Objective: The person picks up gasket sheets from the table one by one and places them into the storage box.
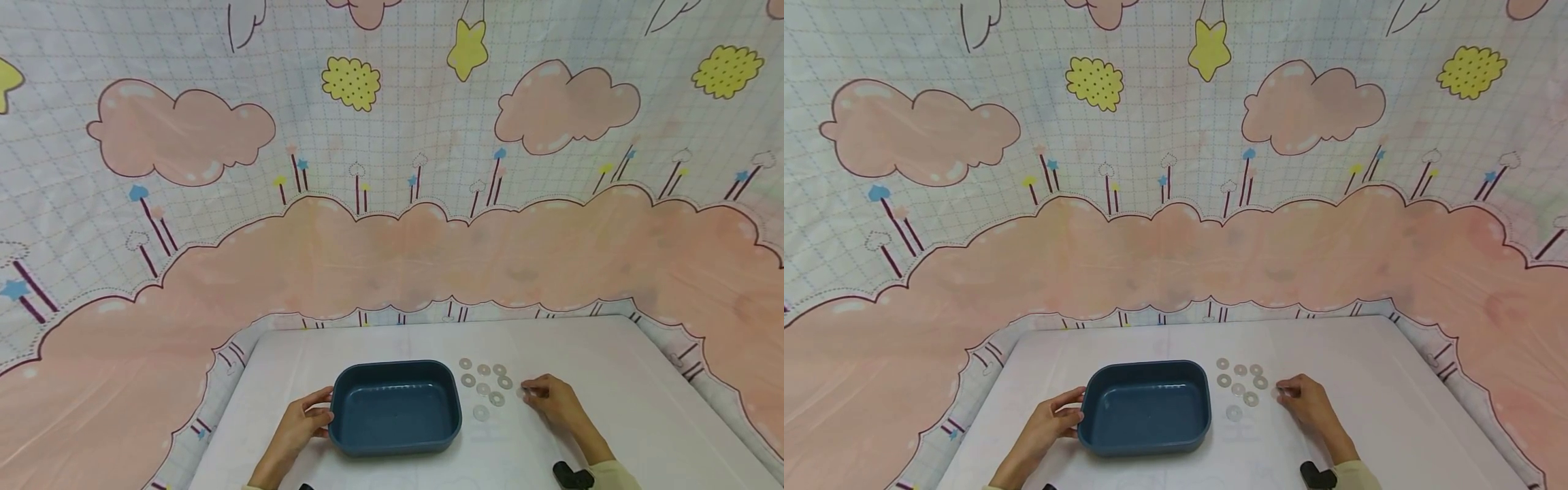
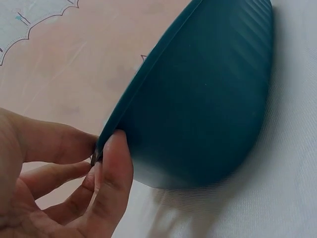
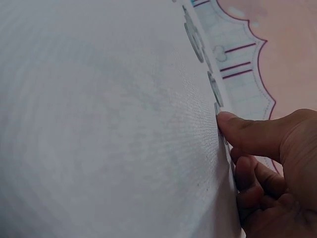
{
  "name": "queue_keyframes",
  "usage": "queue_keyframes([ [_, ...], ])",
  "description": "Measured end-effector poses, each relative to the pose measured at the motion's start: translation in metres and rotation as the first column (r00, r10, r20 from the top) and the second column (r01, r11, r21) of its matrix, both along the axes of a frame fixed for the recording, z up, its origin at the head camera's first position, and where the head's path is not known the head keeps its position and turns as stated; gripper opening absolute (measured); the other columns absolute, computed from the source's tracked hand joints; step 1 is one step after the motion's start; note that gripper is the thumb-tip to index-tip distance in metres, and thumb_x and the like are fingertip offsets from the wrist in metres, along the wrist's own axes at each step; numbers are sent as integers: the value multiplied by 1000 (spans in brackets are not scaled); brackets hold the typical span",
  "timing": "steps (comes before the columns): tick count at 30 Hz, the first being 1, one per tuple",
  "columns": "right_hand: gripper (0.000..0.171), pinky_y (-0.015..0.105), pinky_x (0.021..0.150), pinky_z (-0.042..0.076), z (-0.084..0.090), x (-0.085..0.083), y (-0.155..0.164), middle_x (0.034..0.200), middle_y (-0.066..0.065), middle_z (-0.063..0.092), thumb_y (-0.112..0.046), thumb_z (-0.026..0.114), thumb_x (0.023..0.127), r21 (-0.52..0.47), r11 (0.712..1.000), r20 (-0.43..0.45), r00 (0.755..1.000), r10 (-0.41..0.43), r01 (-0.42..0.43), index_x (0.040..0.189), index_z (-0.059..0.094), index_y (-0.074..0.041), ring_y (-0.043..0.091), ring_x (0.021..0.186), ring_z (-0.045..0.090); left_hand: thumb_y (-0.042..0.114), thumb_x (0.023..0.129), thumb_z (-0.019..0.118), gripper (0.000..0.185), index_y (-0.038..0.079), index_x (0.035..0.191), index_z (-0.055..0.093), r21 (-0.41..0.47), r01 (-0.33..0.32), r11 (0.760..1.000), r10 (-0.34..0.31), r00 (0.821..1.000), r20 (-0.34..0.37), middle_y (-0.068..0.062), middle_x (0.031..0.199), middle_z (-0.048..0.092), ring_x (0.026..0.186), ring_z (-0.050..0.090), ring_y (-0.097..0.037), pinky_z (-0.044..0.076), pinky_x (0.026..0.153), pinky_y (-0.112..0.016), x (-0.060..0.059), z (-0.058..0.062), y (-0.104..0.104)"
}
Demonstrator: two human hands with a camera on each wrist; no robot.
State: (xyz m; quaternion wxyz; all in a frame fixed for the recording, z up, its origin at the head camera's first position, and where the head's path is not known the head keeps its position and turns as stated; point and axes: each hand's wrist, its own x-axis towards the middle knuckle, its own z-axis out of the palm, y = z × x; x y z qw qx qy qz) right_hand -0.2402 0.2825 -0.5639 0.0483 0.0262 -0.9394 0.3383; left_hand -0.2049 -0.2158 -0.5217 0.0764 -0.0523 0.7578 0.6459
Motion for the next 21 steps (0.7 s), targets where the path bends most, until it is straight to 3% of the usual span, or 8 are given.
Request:
queue_keyframes([
  [16,10,22,64,43,6,2,-1,84,4,66,-6,72,85,-124,991,22,999,-46,48,95,71,-6,7,71,52,-4,83,64,58,-5,139,50,19,-8,1000,8,1000,2,-22,127,58,84,64,-17,55,60,-30,0,-1,-1],
  [21,15,21,65,49,12,3,-5,92,8,67,-5,67,89,-262,962,71,996,-59,76,103,69,-2,7,74,59,-3,83,64,59,-5,139,50,23,-5,1000,5,1000,0,-21,127,58,87,64,-18,56,62,-30,1,0,0],
])
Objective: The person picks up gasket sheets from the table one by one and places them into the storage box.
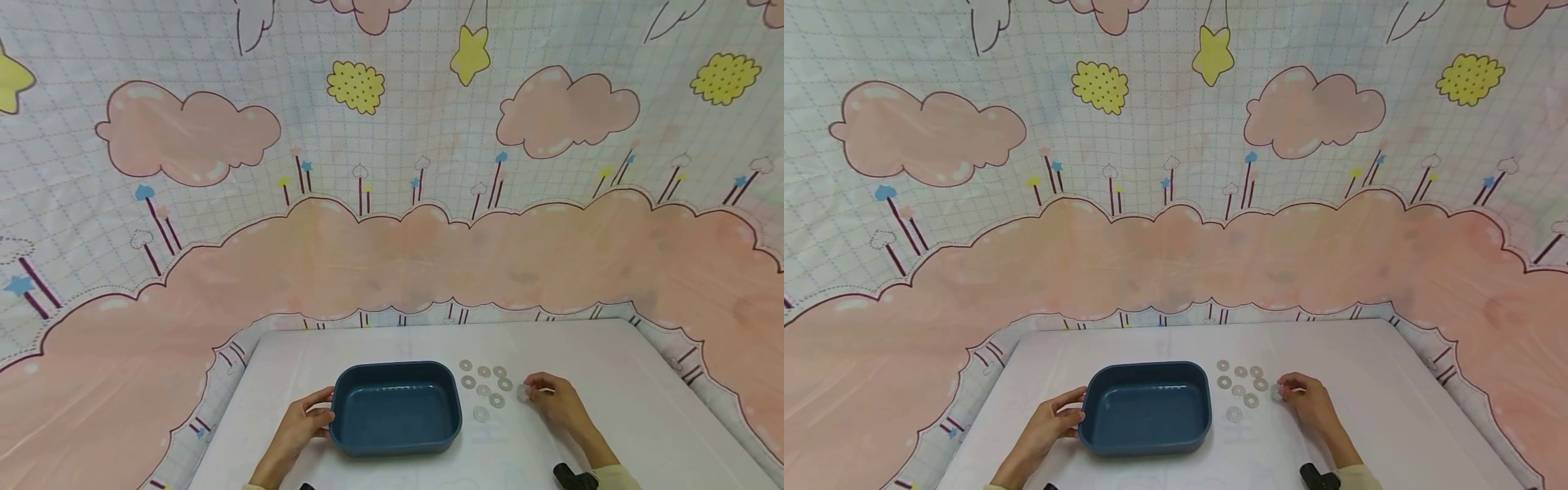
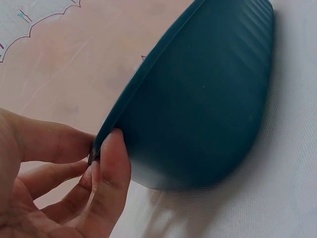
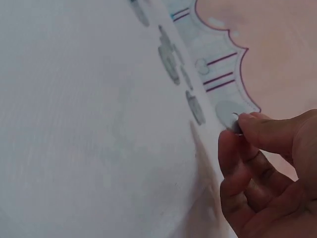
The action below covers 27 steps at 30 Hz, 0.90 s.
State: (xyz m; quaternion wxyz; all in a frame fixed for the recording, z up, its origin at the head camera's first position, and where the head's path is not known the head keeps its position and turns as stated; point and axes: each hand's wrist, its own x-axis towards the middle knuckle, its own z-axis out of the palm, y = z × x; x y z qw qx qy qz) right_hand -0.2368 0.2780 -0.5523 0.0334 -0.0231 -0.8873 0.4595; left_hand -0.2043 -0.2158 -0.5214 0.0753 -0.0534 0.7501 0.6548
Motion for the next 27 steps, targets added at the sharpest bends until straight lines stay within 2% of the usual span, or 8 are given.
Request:
queue_keyframes([
  [3,22,22,64,50,5,0,-3,97,11,66,-7,65,92,-99,995,41,999,5,-1,112,67,1,8,74,63,-3,82,64,59,-5,140,50,0,2,1000,-2,1000,1,-22,128,57,89,65,-19,57,63,-30,0,-1,0],
  [7,27,22,66,53,14,1,-8,99,10,68,-10,63,93,-171,985,63,998,-1,12,118,66,1,10,77,67,-3,82,64,58,-4,139,51,4,-9,1000,9,1000,3,-21,127,58,90,64,-20,57,63,-30,0,-2,0],
  [13,28,23,69,54,34,3,-20,102,9,69,-14,64,94,-224,975,41,999,20,-10,119,66,0,14,81,68,-3,82,64,58,-5,138,51,12,-22,1000,22,1000,2,-19,125,58,87,65,-17,56,62,-30,0,-3,-1],
  [21,33,22,72,57,66,7,-35,112,17,67,-14,62,96,-251,968,35,999,37,-27,124,62,4,15,86,71,-3,82,64,58,-5,138,51,28,-12,1000,13,1000,-8,-19,126,57,85,64,-15,56,62,-30,0,-3,-1],
  [27,34,24,74,59,80,6,-44,106,14,69,-12,62,95,-328,943,48,997,68,-49,125,61,5,17,85,72,-3,83,63,58,-5,139,50,29,-4,1000,4,1000,-12,-19,128,56,86,64,-15,56,62,-30,0,-3,-1],
])
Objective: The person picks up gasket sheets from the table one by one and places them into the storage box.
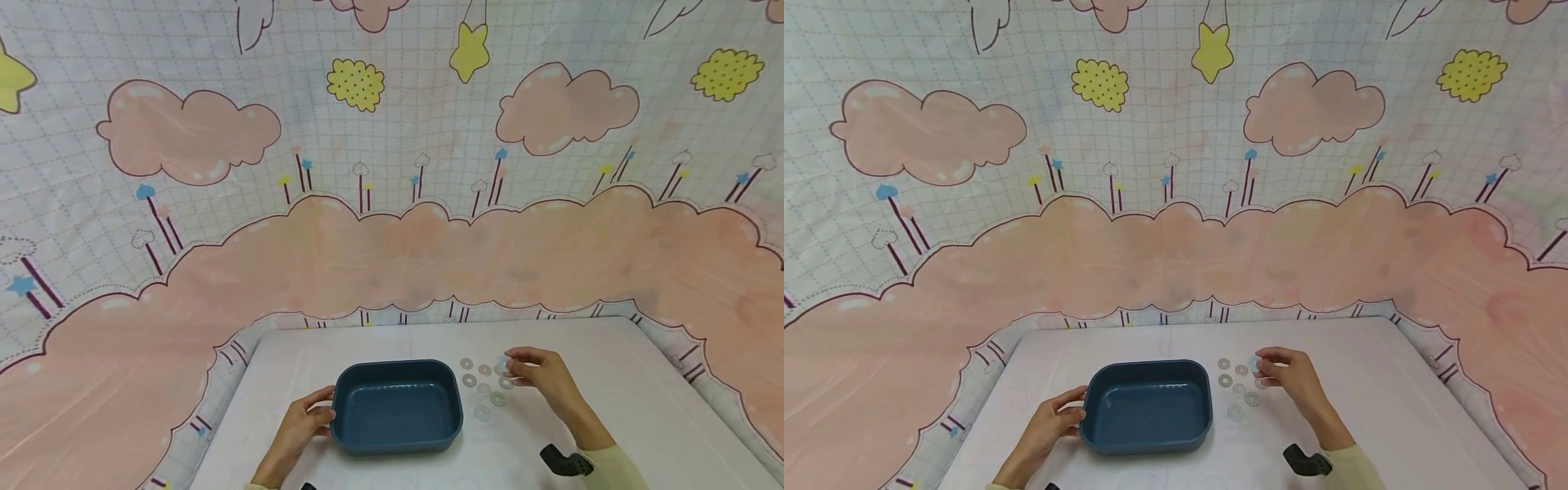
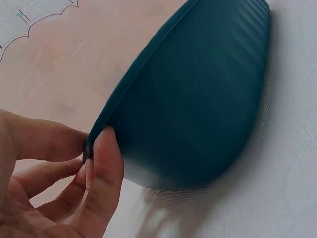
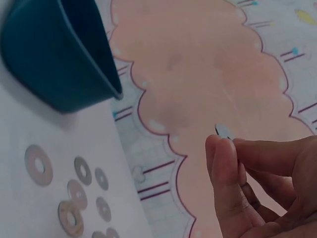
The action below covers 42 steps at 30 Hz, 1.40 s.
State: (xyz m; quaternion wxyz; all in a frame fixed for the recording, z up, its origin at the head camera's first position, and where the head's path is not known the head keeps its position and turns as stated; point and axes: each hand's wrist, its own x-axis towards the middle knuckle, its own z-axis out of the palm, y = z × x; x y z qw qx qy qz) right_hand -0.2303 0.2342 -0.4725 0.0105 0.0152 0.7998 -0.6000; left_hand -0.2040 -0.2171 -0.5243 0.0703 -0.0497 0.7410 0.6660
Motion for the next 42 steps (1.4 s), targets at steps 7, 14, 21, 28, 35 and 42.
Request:
queue_keyframes([
  [7,39,23,74,59,10,-1,-13,101,14,71,-11,64,94,-119,991,3,998,66,-66,125,57,11,14,82,73,-3,84,63,57,-6,139,49,8,8,1000,-8,1000,3,-21,130,54,87,63,-17,56,63,-31,1,1,0],
  [14,36,25,75,59,13,-5,-30,97,9,71,-7,64,93,-195,975,-4,994,112,-110,122,58,12,15,82,74,-3,86,62,57,-6,141,47,14,17,1000,-17,1000,9,-23,133,53,88,63,-17,56,63,-30,-1,-3,-2],
  [21,37,25,75,59,16,-8,-47,97,8,71,-7,65,92,-229,964,-13,991,134,-134,122,58,13,13,81,73,-3,86,62,56,-6,140,48,10,20,1000,-20,1000,5,-22,132,53,88,63,-17,56,63,-30,0,-2,-2],
  [28,35,26,74,59,14,-12,-67,94,6,71,-7,67,91,-273,950,3,988,156,-149,119,60,12,14,80,73,-2,85,63,57,-6,139,49,-2,20,1000,-20,1000,3,-21,130,55,89,64,-18,56,65,-30,-1,-3,-2],
  [35,36,25,73,59,10,-17,-85,93,7,71,-8,67,91,-294,935,-11,979,203,-197,119,59,13,14,79,73,-1,84,64,57,-5,139,49,-4,29,1000,-29,1000,-2,-22,130,55,89,64,-17,57,65,-30,-2,-3,-2],
  [42,34,24,72,59,12,-24,-106,92,7,71,-6,68,90,-313,922,-16,972,235,-228,117,61,13,15,77,73,0,84,64,57,-5,139,50,-10,22,1000,-22,1000,-3,-21,130,55,89,63,-17,56,65,-30,-3,-3,-1],
])
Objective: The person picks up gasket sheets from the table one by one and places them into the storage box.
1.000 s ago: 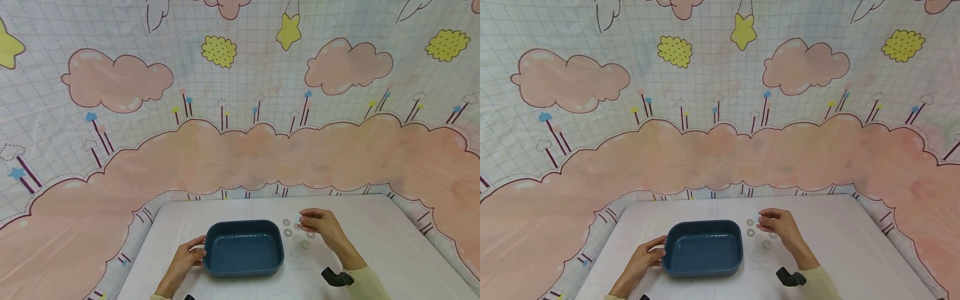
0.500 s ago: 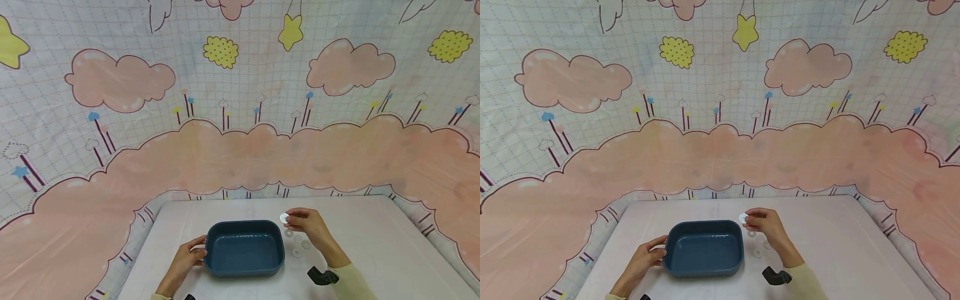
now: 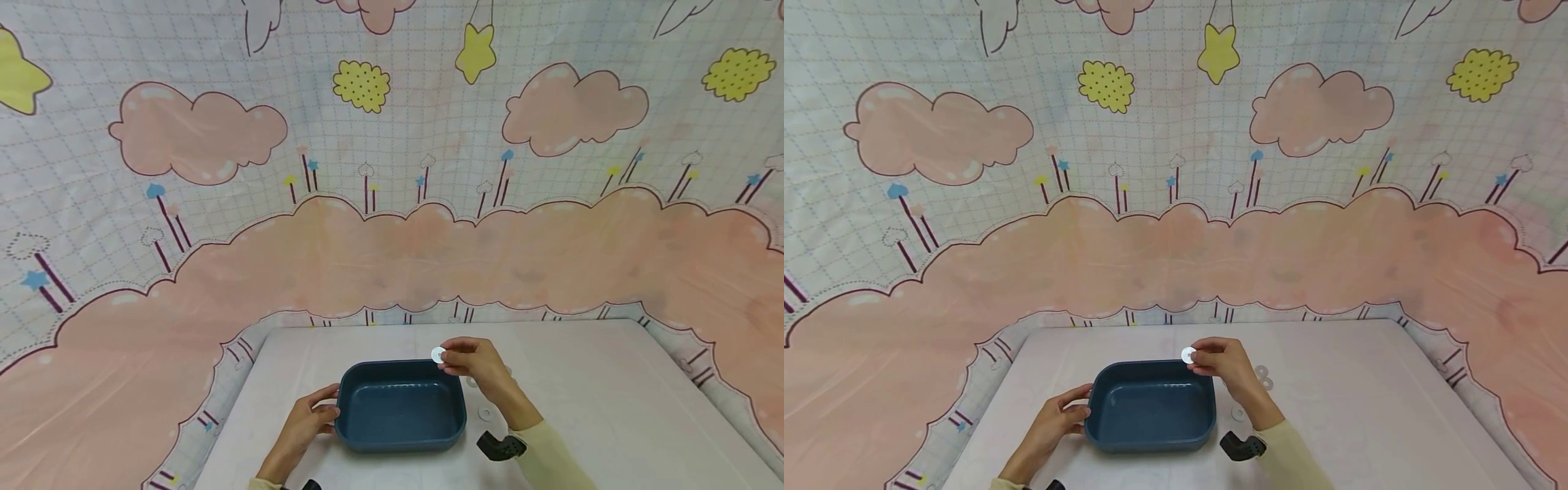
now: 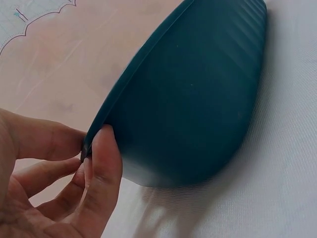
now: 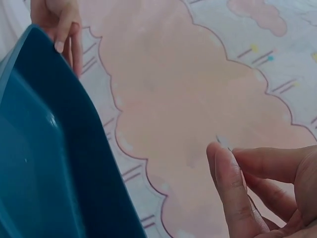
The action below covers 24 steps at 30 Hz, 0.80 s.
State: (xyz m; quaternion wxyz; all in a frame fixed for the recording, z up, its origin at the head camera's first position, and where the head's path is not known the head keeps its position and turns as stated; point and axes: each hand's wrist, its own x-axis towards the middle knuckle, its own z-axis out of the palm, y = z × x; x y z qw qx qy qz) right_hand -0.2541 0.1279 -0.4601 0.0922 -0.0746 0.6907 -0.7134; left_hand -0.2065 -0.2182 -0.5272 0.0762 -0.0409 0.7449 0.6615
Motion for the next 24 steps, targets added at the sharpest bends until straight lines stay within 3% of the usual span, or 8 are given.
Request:
queue_keyframes([
  [24,31,28,71,60,-27,-5,-75,97,14,71,-3,66,90,-95,994,71,996,56,-49,116,62,12,15,77,73,-2,85,63,55,-5,139,50,21,-14,1000,14,1000,0,-19,127,55,86,62,-13,56,64,-30,1,0,1],
])
